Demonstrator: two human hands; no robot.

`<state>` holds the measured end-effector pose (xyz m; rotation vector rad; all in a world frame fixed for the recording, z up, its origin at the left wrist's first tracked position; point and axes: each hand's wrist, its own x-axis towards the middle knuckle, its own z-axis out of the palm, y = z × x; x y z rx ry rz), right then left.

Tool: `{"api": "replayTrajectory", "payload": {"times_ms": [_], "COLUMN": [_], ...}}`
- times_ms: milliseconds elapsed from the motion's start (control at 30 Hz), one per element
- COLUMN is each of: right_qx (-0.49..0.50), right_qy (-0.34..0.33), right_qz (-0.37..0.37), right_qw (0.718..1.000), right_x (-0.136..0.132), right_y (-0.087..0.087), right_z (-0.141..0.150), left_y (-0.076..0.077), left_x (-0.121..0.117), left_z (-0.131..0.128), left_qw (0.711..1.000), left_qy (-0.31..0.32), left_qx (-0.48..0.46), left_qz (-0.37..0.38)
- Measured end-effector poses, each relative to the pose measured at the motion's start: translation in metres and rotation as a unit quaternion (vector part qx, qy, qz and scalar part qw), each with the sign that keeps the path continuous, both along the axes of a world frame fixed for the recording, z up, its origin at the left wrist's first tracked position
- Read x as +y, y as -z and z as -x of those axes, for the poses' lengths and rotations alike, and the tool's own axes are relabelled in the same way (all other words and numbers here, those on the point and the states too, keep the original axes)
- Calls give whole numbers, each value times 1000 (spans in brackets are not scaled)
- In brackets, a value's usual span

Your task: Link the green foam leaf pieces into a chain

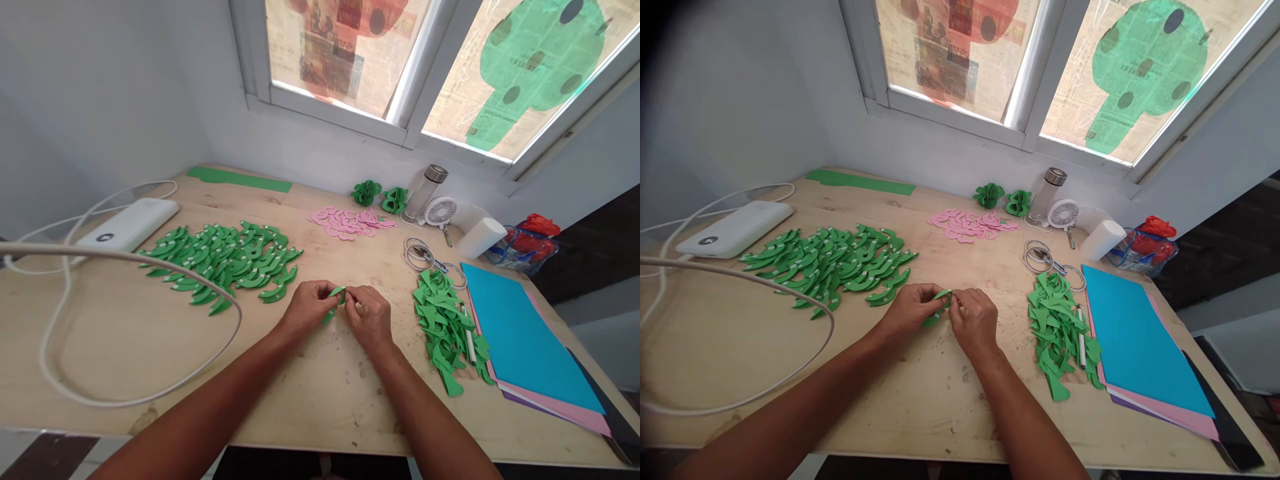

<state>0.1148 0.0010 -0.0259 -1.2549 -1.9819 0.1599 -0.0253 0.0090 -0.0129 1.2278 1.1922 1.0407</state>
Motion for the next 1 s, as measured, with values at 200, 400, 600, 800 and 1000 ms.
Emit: {"api": "replayTrajectory", "payload": {"times_ms": [200, 400, 600, 800, 1000], "right_qx": [16, 13, 7, 22, 109], "right_qy": [-1, -4, -3, -6, 10], "right_qz": [-1, -16, -37, -25, 38], "right_qw": [1000, 1000, 999, 999, 993], "right_x": [-1, -1, -2, -3, -4], "right_y": [-2, -2, -2, -4, -5], "right_z": [0, 1, 1, 1, 3], "left_y": [-2, -4, -5, -3, 5], "left_x": [0, -1, -1, -2, -2], "left_z": [0, 0, 1, 0, -1], "left_qw": [1000, 1000, 999, 999, 998], "left_qy": [-3, -9, -9, -8, -3], "left_qx": [-15, -21, -32, -34, 13], "left_qz": [7, 9, 16, -2, -62]}}
